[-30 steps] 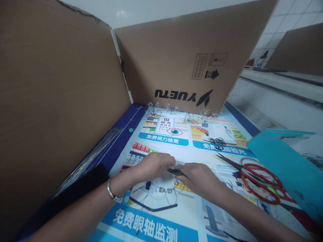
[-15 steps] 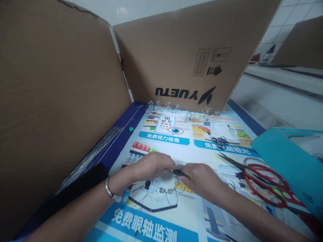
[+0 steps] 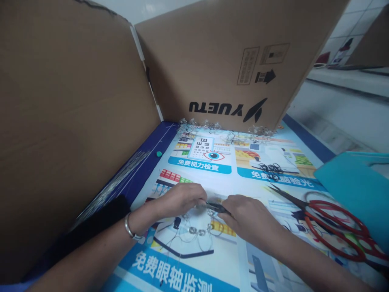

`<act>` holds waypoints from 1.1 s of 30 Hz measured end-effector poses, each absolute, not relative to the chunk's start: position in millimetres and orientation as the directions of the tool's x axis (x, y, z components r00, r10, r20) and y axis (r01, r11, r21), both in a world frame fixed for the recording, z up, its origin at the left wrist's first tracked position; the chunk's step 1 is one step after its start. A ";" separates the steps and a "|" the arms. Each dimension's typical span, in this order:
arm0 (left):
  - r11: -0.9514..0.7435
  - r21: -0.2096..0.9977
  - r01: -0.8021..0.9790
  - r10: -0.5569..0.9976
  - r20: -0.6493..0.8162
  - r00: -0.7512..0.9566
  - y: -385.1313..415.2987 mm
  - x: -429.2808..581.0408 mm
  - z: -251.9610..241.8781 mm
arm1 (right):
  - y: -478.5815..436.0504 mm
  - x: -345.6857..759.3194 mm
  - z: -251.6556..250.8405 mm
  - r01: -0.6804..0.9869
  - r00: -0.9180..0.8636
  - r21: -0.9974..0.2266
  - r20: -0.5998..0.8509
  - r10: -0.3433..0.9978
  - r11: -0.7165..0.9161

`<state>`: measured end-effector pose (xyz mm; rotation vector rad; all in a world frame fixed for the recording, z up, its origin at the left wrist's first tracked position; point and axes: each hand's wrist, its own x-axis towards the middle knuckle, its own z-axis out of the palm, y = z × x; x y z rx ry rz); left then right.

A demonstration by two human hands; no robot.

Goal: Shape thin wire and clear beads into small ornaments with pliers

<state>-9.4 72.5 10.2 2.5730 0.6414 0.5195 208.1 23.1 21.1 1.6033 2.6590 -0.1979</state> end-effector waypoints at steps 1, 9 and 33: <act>-0.800 0.491 0.345 0.512 0.258 0.819 72.1 -9.4 9.5 | 22.8 207.9 20.7 0.877 -0.480 -0.081 -0.082 0.874 0.474; -0.814 0.458 0.357 0.517 0.291 0.805 68.6 -9.5 7.0 | 24.6 203.1 18.4 0.850 -0.527 -0.037 -0.035 0.849 0.526; -0.814 0.461 0.354 0.531 0.344 0.774 66.9 -7.0 5.2 | 28.6 199.4 18.8 0.832 -0.555 -0.041 -0.038 0.831 0.554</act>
